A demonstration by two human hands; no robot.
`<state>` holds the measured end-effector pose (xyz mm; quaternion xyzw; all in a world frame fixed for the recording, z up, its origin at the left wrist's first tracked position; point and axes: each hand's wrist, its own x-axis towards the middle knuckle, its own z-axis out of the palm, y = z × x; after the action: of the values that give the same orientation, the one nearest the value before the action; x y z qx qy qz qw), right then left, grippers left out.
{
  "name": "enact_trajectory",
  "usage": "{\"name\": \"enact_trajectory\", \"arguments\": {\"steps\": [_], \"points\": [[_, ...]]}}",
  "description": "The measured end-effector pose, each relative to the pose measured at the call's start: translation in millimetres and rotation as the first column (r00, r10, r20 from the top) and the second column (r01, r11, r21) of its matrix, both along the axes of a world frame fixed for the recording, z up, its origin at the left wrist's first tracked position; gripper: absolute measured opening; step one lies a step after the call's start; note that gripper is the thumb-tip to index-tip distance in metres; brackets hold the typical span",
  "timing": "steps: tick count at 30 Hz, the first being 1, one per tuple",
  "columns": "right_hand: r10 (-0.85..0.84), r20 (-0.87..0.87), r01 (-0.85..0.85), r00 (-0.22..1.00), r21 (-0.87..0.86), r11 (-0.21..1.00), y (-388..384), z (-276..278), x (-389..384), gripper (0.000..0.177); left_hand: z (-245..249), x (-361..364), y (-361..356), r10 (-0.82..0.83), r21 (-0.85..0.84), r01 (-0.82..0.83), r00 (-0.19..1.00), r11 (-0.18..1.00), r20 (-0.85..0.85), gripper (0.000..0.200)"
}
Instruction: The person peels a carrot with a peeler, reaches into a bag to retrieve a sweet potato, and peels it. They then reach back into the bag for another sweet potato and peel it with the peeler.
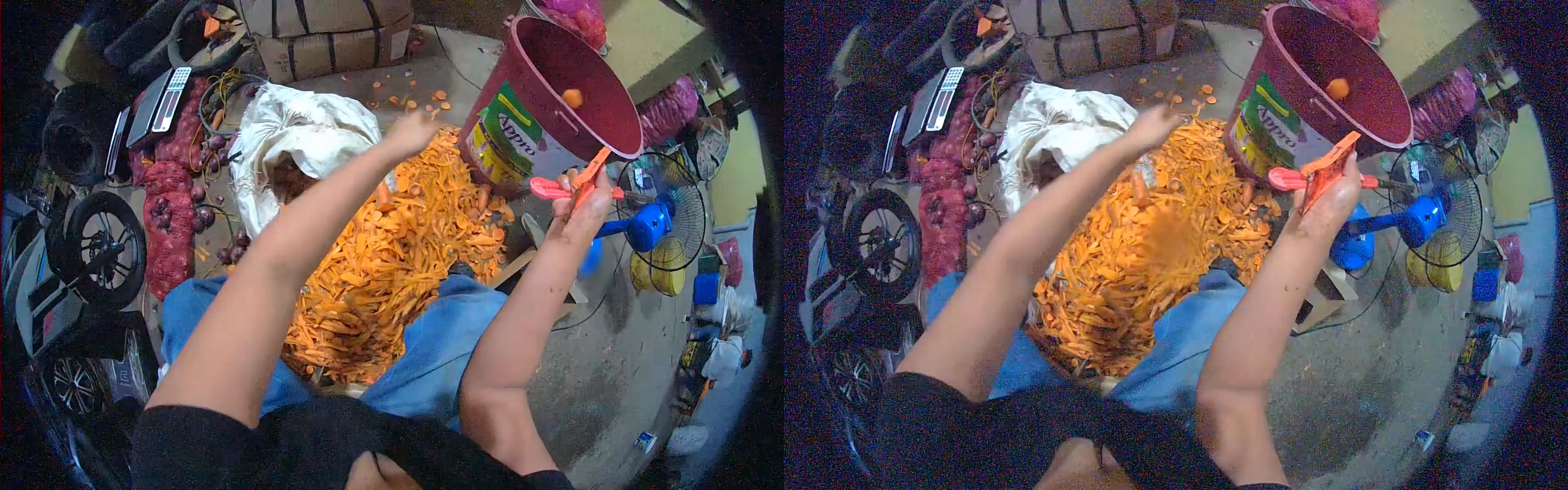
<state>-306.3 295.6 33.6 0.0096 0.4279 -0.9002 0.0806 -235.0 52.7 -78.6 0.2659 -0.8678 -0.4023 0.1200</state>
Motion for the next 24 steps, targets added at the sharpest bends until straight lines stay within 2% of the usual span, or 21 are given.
{"name": "enact_trajectory", "arguments": {"steps": [1, 2, 3, 4, 5, 6, 7, 8, 9, 11, 15, 16, 17, 18, 19, 22, 23, 24], "points": [[0.030, -0.015, -0.030, 0.999, -0.007, 1.000, 0.7, 1.1, 1.6, 0.020, -48.3, 11.3, -8.6, -0.053, 0.104, 0.033, 0.978, 0.994, 0.203, 0.046], [0.060, -0.029, -0.060, 0.998, -0.013, 0.998, 1.4, 2.7, 3.0, 0.020, -51.1, 32.5, 0.4, -0.071, 0.144, 0.025, 0.943, 0.989, 0.325, 0.047], [0.057, -0.028, -0.058, 0.998, -0.009, 0.998, 3.4, 7.0, 5.9, 0.020, -116.1, 36.8, -3.8, 0.060, 0.095, -0.096, 0.942, 0.991, 0.331, 0.044], [0.104, -0.021, -0.104, 0.994, 0.019, 0.994, 6.2, 11.6, 10.6, 0.020, -79.6, 61.4, 19.2, 0.080, 0.046, -0.101, 0.936, 0.994, 0.342, 0.049], [0.153, -0.016, -0.152, 0.988, 0.044, 0.987, 7.8, 13.3, 11.7, 0.021, -115.9, 62.6, 17.8, 0.079, 0.050, -0.103, 0.935, 0.993, 0.345, 0.049], [0.155, -0.015, -0.154, 0.988, 0.046, 0.987, 8.5, 11.0, 7.1, 0.021, -177.7, 61.8, 14.6, 0.179, -0.143, -0.137, 0.922, 0.980, 0.343, 0.052], [0.123, 0.004, -0.123, 0.992, 0.018, 0.992, 9.3, 8.1, 1.0, 0.021, -211.7, 60.5, 14.3, 0.277, -0.331, -0.166, 0.905, 0.929, 0.322, 0.058], [0.091, 0.028, -0.091, 0.995, -0.010, 0.996, 9.8, 5.3, -2.8, 0.022, -187.0, 65.9, 27.2, 0.391, -0.106, -0.377, 0.866, 0.920, 0.313, 0.063], [0.092, 0.030, -0.092, 0.995, -0.007, 0.996, 9.3, 6.0, -2.7, 0.022, -177.3, 69.5, 32.3, 0.391, -0.104, -0.378, 0.864, 0.920, 0.316, 0.063], [0.084, 0.056, -0.082, 0.995, -0.034, 0.996, 8.7, 9.8, -2.5, 0.022, -170.1, 70.7, 38.1, 0.279, 0.044, -0.325, 0.865, 0.945, 0.417, 0.048], [0.113, 0.077, -0.111, 0.991, -0.027, 0.993, 16.7, 8.5, -8.9, 0.023, -234.3, 53.9, 8.4, 0.317, 0.002, -0.355, 0.838, 0.935, 0.445, 0.063], [0.149, 0.041, -0.148, 0.988, -0.018, 0.989, 19.0, 6.8, -10.8, 0.024, -241.8, 51.4, -1.4, 0.246, 0.271, -0.409, 0.842, 0.871, 0.480, 0.055], [0.185, 0.006, -0.185, 0.983, -0.009, 0.983, 20.9, 5.3, -12.0, 0.024, -250.1, 52.1, -7.9, 0.169, 0.514, -0.444, 0.853, 0.734, 0.494, 0.048], [0.183, 0.007, -0.183, 0.983, -0.009, 0.983, 21.9, 4.7, -12.3, 0.024, -224.4, 58.1, -9.9, 0.025, 0.673, -0.354, 0.895, 0.649, 0.446, 0.031], [0.170, 0.008, -0.171, 0.985, 0.019, 0.985, 22.8, 5.1, -12.4, 0.024, -194.7, 65.9, -6.4, 0.025, 0.673, -0.354, 0.895, 0.649, 0.446, 0.031], [0.104, 0.028, -0.106, 0.994, 0.059, 0.993, 22.2, 4.0, -11.1, 0.025, -118.3, 96.6, 5.4, -0.146, 0.903, -0.159, 0.961, 0.399, 0.233, 0.012], [0.050, 0.053, -0.054, 0.997, 0.084, 0.995, 22.0, 4.7, -9.4, 0.024, -104.2, 105.2, 10.8, -0.144, 0.901, -0.157, 0.962, 0.404, 0.232, 0.012], [0.051, 0.052, -0.055, 0.997, 0.079, 0.995, 19.8, 7.5, -5.1, 0.024, -91.5, 114.4, 17.8, -0.064, 0.950, -0.166, 0.980, 0.264, 0.189, 0.014]]}}
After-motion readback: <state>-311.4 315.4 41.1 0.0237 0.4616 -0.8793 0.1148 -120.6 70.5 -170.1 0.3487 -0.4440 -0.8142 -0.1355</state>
